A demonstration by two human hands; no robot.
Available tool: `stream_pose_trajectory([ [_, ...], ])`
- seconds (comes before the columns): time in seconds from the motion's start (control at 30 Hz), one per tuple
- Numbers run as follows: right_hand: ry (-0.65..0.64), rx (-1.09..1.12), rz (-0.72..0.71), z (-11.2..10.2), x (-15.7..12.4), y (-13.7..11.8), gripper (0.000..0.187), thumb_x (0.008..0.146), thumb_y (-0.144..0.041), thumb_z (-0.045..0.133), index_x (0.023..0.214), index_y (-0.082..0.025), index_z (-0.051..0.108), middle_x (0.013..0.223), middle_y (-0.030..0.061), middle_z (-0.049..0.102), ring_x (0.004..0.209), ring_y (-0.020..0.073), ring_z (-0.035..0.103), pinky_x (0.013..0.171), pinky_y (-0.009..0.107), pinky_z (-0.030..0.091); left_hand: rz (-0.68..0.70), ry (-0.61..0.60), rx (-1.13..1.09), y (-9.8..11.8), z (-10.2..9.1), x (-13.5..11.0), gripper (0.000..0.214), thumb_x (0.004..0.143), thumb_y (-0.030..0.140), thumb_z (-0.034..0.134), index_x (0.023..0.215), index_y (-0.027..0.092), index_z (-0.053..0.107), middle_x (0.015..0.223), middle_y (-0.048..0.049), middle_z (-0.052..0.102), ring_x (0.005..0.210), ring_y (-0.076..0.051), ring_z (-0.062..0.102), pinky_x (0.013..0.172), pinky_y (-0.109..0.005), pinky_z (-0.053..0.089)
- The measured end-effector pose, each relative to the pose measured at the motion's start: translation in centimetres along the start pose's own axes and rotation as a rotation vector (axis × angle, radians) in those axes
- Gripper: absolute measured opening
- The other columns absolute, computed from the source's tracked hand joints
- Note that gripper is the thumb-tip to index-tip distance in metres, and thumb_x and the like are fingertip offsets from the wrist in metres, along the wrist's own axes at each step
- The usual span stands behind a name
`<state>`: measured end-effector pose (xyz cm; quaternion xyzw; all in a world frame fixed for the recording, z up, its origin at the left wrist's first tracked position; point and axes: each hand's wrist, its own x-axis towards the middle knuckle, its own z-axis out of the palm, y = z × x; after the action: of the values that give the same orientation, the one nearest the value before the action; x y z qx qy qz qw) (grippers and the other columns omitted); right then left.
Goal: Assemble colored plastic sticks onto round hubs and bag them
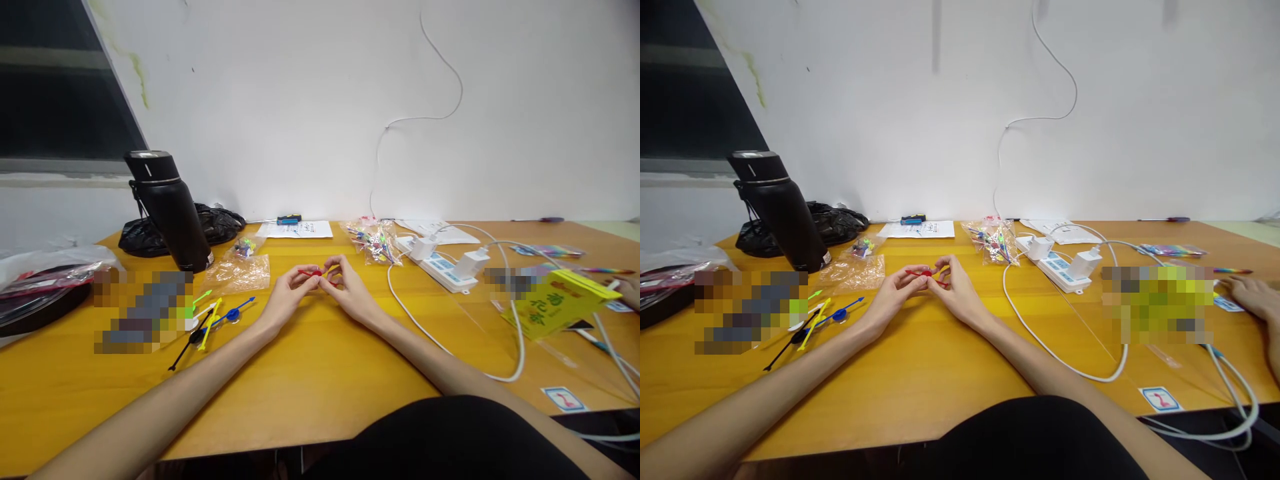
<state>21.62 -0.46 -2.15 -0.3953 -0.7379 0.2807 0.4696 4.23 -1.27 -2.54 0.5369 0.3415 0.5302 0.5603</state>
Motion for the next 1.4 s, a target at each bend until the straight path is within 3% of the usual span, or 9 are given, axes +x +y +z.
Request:
stream_pose_trajectory([
  [0.13, -0.041, 0.038, 0.028, -0.1, 0.0, -0.1, 0.035, 0.092, -0.043, 0.063, 0.117, -0.021, 0.051, 0.119, 0.0106, 0.064, 0.098, 0.0196, 0.065, 0.083, 0.034, 0.056, -0.015, -0.041, -0.055, -0.1, 0.1, 0.0, 0.038, 0.08, 0.037, 0.079, 0.112, 0.017, 0.07, 0.12, -0.0117, 0.074, 0.115, -0.026, 0.068, 0.104, -0.041, 0.051],
  [0.33, -0.252, 0.18, 0.055, -0.4, -0.2, -0.9, 0.031, 0.099, -0.04, 0.054, 0.125, -0.025, 0.062, 0.122, 0.0059, 0.07, 0.11, 0.0215, 0.067, 0.096, 0.037, 0.054, -0.054, -0.119, -0.07, 0.2, 0.1, -0.2, 0.038, 0.082, 0.038, 0.077, 0.112, 0.016, 0.071, 0.122, -0.012, 0.073, 0.11, -0.025, 0.07, 0.095, -0.036, 0.056],
  [0.47, -0.246, 0.209, 0.069, -0.4, -0.4, -0.9, 0.031, 0.096, -0.042, 0.057, 0.121, -0.024, 0.064, 0.119, 0.0054, 0.072, 0.104, 0.0214, 0.069, 0.091, 0.036, 0.056, -0.071, -0.104, -0.069, 0.4, 0.1, -0.3, 0.04, 0.08, 0.039, 0.079, 0.11, 0.015, 0.072, 0.118, -0.0133, 0.074, 0.101, -0.024, 0.071, 0.086, -0.034, 0.058],
  [0.87, -0.193, 0.122, 0.066, -0.4, -0.3, -0.8, 0.029, 0.096, -0.043, 0.058, 0.109, -0.018, 0.065, 0.103, 0.0073, 0.073, 0.091, 0.02, 0.068, 0.081, 0.031, 0.053, -0.094, -0.139, -0.053, 0.3, 0.0, -0.2, 0.043, 0.082, 0.042, 0.077, 0.114, 0.015, 0.071, 0.121, -0.014, 0.073, 0.098, -0.023, 0.071, 0.08, -0.031, 0.058],
  [0.97, -0.21, 0.188, 0.078, -0.3, -0.3, -0.9, 0.033, 0.098, -0.045, 0.055, 0.115, -0.018, 0.062, 0.103, 0.0076, 0.072, 0.085, 0.0176, 0.067, 0.077, 0.029, 0.052, -0.052, -0.148, -0.01, 0.5, -0.3, 0.1, 0.043, 0.083, 0.043, 0.075, 0.115, 0.015, 0.069, 0.122, -0.013, 0.072, 0.098, -0.022, 0.071, 0.08, -0.031, 0.058],
  [1.1, -0.188, 0.172, 0.062, -0.2, -0.3, -0.7, 0.037, 0.101, -0.046, 0.05, 0.124, -0.018, 0.056, 0.086, 0.0039, 0.07, 0.072, 0.015, 0.062, 0.072, 0.029, 0.05, 0.077, -0.067, 0.065, 1.3, -1.2, 0.7, 0.044, 0.084, 0.045, 0.073, 0.117, 0.016, 0.066, 0.123, -0.0131, 0.071, 0.1, -0.023, 0.071, 0.077, -0.03, 0.059],
  [1.23, -0.191, 0.128, 0.062, 0.0, -0.4, -0.7, 0.03, 0.1, -0.045, 0.051, 0.107, -0.018, 0.06, 0.082, 0.0036, 0.07, 0.072, 0.015, 0.063, 0.072, 0.028, 0.05, 0.099, 0.005, 0.101, 1.5, -1.8, 1.0, 0.044, 0.088, 0.047, 0.068, 0.117, 0.014, 0.062, 0.124, -0.0165, 0.07, 0.1, -0.024, 0.07, 0.071, -0.028, 0.059],
  [1.4, -0.323, 0.047, 0.05, 0.1, -0.7, -1.2, 0.029, 0.099, -0.043, 0.054, 0.089, -0.017, 0.064, 0.078, 0.0033, 0.07, 0.07, 0.0151, 0.064, 0.069, 0.026, 0.048, 0.065, -0.046, 0.148, 0.9, -1.6, 0.8, 0.043, 0.089, 0.049, 0.066, 0.115, 0.015, 0.061, 0.119, -0.0156, 0.071, 0.1, -0.023, 0.07, 0.07, -0.028, 0.059],
])
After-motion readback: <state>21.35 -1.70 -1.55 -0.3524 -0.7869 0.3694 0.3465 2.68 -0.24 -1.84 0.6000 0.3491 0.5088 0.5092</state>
